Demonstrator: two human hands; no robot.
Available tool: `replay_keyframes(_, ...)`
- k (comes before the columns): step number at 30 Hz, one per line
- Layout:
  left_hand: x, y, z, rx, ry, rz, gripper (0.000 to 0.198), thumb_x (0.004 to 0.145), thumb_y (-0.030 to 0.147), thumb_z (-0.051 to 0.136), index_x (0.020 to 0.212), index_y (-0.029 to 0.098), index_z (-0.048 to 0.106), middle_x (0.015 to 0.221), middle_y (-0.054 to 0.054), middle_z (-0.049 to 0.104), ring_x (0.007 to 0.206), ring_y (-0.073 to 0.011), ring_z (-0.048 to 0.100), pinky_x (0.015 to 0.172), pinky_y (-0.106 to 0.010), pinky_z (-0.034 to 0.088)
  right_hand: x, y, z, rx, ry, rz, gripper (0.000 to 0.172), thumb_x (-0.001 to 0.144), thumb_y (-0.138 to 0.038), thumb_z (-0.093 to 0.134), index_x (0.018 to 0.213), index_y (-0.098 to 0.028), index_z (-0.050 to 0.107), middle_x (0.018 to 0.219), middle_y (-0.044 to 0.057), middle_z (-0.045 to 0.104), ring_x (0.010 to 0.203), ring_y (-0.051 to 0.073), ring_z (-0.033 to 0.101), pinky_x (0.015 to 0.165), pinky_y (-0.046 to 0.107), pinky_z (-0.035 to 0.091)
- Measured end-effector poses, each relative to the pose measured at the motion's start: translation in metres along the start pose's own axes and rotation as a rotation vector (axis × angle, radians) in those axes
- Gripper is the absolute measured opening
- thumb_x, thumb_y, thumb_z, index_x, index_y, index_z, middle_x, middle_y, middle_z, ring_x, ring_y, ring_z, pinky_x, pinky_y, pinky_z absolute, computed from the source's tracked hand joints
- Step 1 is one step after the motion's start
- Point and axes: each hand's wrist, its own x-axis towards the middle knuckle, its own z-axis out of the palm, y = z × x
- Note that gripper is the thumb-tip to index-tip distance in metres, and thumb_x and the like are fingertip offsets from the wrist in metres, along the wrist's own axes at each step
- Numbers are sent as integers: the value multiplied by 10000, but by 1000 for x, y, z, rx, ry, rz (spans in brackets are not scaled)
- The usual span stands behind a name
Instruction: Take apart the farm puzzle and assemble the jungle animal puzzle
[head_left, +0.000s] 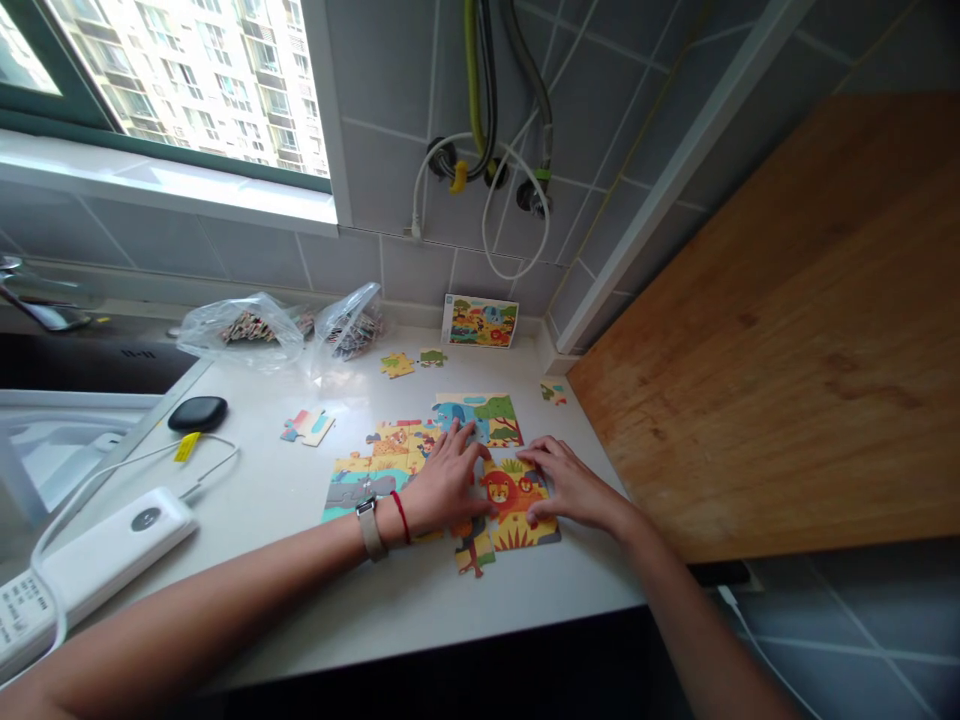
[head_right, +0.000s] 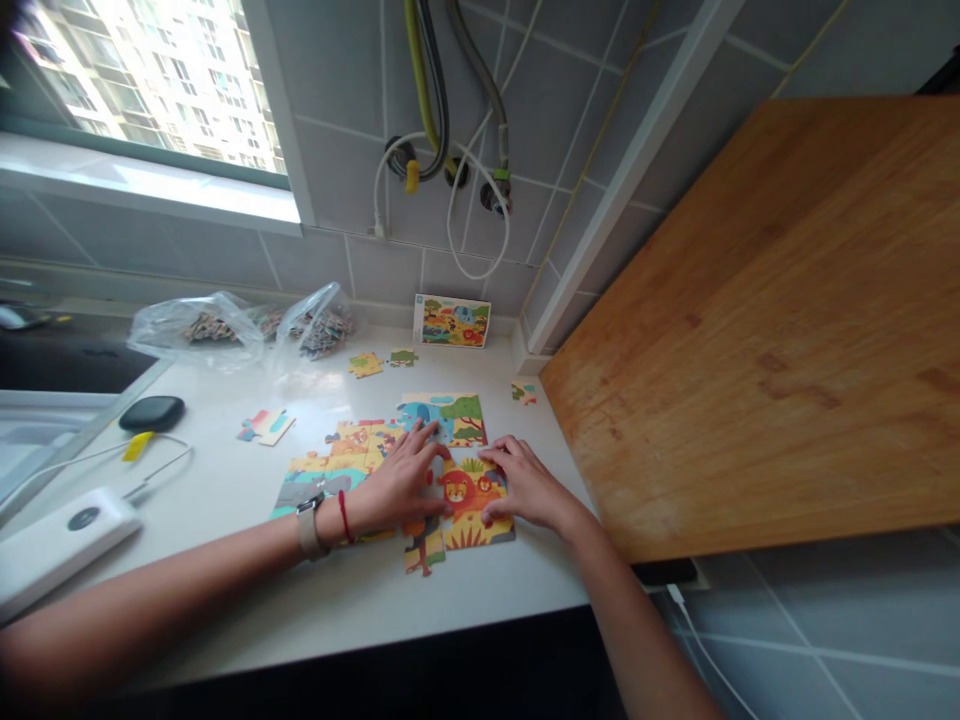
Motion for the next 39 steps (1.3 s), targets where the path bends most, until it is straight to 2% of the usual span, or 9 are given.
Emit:
replay_keyframes(5, 1, -4, -1, 8, 2, -15, 641, 749, 477, 867, 1253, 207, 578, 1687, -190, 252, 1586, -463, 100, 1268, -648, 209, 3, -1, 2, -18, 31, -21, 832, 550, -301, 979, 1327, -252, 688, 1315, 86, 554, 1263, 302, 526, 1144, 426, 425)
replay_keyframes(11, 1, -7, -3, 16, -7, -27, 660, 743, 476, 864, 1264, 191, 575, 1684, -195, 254, 1590, -460, 62, 1280, -637, 180, 5, 0, 4, -4, 67, -42, 748, 595, -301, 957, 1299, -278, 706, 1303, 77, 556, 1263, 299, 527, 1134, 432, 434)
replay_keyframes(16, 3, -10, -4, 5, 15, -53, 648, 722, 473, 861, 1248, 212, 590, 1667, -176, 298, 1577, -488, 104, 1249, -693, 195, 10, 2, 6, -4, 67, -66, 756, 607, -330, 961, 1312, -257, 699, 1320, 89, 543, 1279, 302, 514, 1151, 445, 421)
replay_keyframes(27, 7, -21, -7, 52, 23, -79, 713, 690, 591, 868, 1244, 221, 616, 1667, -160, 318, 1568, -501, 132, 1242, -708, 191, 22, 11, 9, 0, 59, -121, 725, 650, -366, 953, 1325, -261, 710, 1304, 89, 563, 1271, 302, 534, 1163, 467, 426)
replay_keyframes(33, 8, -17, -17, 93, -31, -75, 706, 734, 616, 836, 1273, 215, 618, 1663, -173, 330, 1569, -485, 155, 1241, -690, 227, 22, 14, 11, -8, 91, -117, 724, 691, -387, 930, 1363, -259, 694, 1311, 95, 569, 1287, 298, 535, 1169, 461, 439)
replay_keyframes(36, 8, -17, -22, 135, -28, -57, 698, 748, 630, 829, 1273, 217, 627, 1649, -172, 360, 1557, -473, 214, 1229, -683, 278, 21, 15, 12, -46, 109, -126, 704, 718, -419, 907, 1374, -287, 690, 1374, 103, 562, 1329, 316, 517, 1177, 486, 434)
replay_keyframes(39, 8, -16, -26, 199, -14, -23, 672, 772, 620, 826, 1278, 217, 644, 1618, -169, 416, 1528, -457, 299, 1214, -658, 335, 20, 18, 14, -80, 103, -146, 679, 750, -448, 880, 1382, -292, 686, 1529, 114, 492, 1447, 350, 427, 1226, 531, 366)
